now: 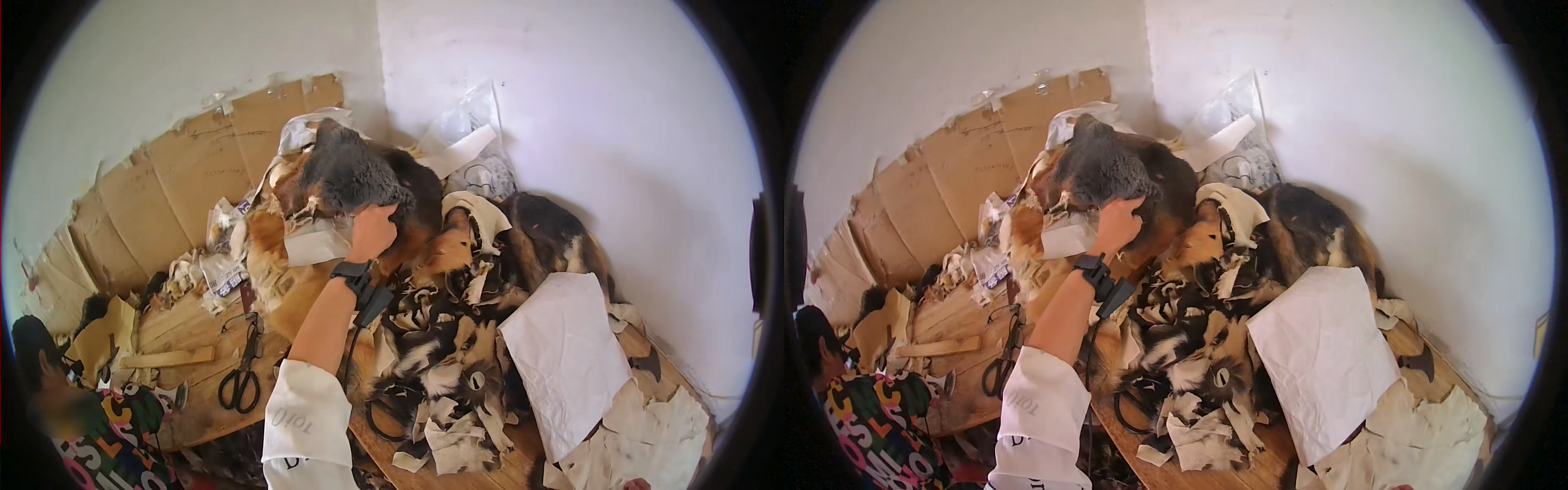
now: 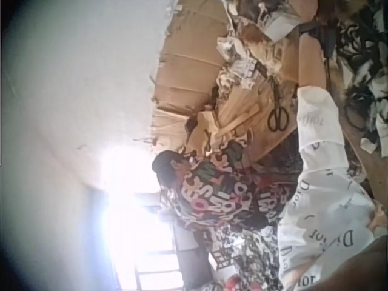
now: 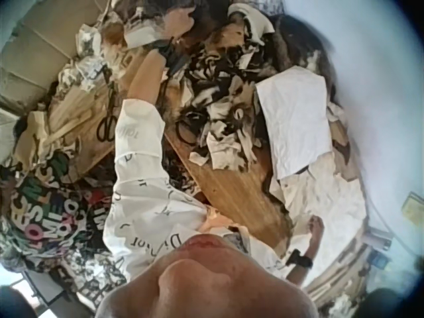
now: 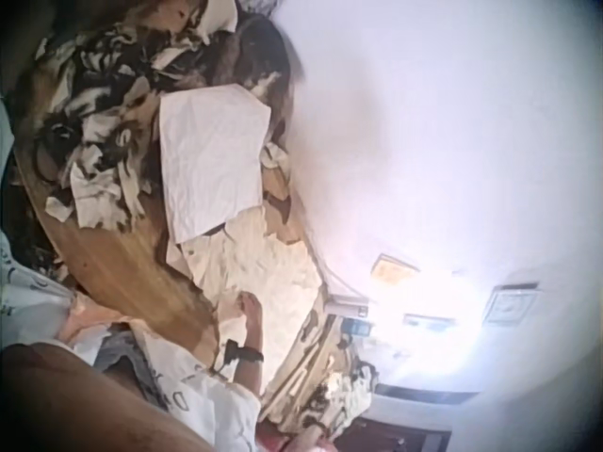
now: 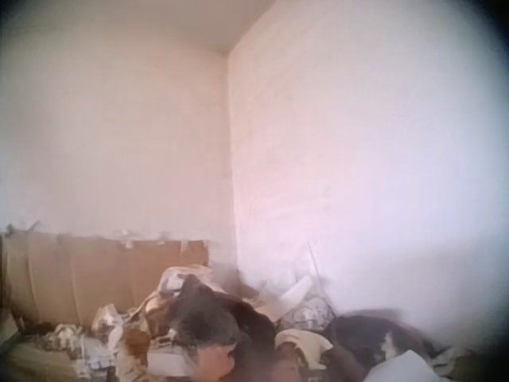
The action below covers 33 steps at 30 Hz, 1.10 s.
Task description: The recorder is seen preparing and cutting animal skins or leather pieces on a wooden workshop table, using a template and a cutting tool.
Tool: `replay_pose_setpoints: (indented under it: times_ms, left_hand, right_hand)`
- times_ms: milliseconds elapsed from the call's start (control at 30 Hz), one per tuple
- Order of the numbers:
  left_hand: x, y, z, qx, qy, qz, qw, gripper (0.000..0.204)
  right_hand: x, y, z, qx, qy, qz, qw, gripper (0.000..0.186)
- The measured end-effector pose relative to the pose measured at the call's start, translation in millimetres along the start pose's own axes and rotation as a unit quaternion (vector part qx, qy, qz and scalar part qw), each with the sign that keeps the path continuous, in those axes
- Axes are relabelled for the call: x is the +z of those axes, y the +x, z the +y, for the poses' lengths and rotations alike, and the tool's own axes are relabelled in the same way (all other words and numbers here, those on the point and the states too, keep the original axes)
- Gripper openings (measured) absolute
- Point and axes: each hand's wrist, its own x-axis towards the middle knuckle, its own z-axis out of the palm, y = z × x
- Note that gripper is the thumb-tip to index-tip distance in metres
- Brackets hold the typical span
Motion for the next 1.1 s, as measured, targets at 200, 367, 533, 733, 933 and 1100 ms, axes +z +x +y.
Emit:
replay_pose_setpoints:
  times_ms: [200,367,533,733,933,1100]
  left_hand:
    - [-7,-23,-19,-0.012,-0.006,-0.097,0.995,0.035]
    - [-15,-41,-17,-0.017,-0.018,-0.132,0.991,0.034]
    - [-18,-55,-41,-0.011,-0.014,-0.115,0.993,0.032]
    - [-24,-43,30,-0.086,0.239,-0.168,0.953,0.019]
    - [-3,0,134,0.045,0.029,-0.149,0.987,0.026]
    - [76,33,222,0.154,-0.040,-0.163,0.974,0.035]
  right_hand:
    - [-3,12,8,0.015,-0.007,0.001,1.000,0.020]
    - [-6,6,10,0.044,0.002,0.005,0.999,0.021]
    - [4,11,17,-0.014,0.070,0.046,0.996,0.013]
    - [5,4,6,-0.004,0.078,0.031,0.996,0.014]
    - [3,-2,5,-0.013,0.099,0.010,0.995,0.016]
    - [5,0,10,-0.011,0.125,-0.004,0.992,0.016]
